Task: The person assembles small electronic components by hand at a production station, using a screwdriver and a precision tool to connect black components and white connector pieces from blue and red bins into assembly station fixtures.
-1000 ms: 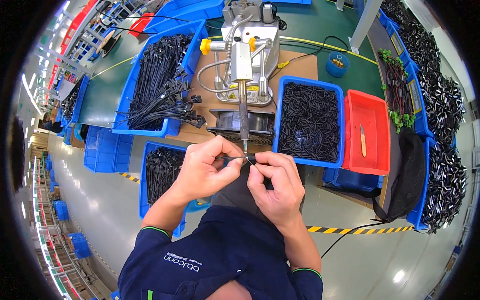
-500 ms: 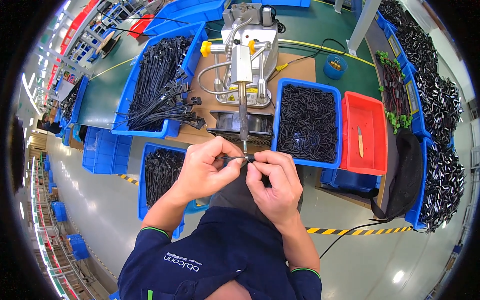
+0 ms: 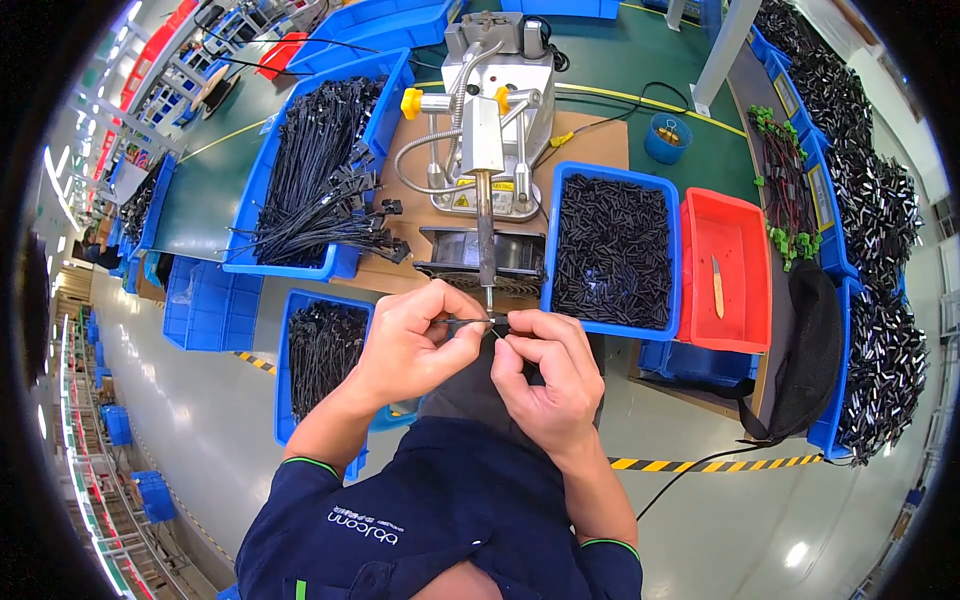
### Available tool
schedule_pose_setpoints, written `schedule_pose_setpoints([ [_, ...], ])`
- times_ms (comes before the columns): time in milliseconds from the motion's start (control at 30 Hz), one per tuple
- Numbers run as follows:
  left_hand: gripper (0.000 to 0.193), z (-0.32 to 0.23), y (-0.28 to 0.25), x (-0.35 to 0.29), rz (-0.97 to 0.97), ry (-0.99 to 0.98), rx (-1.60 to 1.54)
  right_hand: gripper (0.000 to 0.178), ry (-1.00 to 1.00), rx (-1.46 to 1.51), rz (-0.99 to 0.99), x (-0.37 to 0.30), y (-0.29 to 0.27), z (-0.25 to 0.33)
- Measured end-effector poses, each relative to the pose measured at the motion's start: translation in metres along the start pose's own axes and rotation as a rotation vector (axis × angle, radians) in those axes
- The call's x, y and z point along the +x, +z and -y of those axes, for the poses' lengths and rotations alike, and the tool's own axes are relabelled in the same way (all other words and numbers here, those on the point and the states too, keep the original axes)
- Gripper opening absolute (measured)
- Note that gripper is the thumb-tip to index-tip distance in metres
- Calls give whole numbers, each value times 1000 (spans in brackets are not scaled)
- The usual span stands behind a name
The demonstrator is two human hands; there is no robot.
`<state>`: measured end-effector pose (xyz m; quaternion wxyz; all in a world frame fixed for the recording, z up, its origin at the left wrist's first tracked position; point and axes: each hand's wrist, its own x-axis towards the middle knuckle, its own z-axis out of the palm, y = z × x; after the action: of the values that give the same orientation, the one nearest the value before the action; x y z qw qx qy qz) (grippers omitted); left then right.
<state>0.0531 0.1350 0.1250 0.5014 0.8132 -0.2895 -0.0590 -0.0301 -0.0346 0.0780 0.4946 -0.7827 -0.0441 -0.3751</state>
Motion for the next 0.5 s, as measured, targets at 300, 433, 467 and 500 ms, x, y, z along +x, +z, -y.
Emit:
schedule_pose_setpoints([
  [300, 9, 6, 5, -11, 11, -30, -93, 18, 14, -9, 20, -11, -5, 2],
  [433, 5, 4, 4, -15, 71, -109, -185, 14, 163, 164, -37, -25, -14, -1],
  [467, 5, 5, 5, -17, 74, -102, -187, 14, 312, 293, -85, -34, -16, -3],
  [500, 5, 8, 7, -21, 103, -121, -225, 22, 369, 352, -75, -40, -17, -5],
])
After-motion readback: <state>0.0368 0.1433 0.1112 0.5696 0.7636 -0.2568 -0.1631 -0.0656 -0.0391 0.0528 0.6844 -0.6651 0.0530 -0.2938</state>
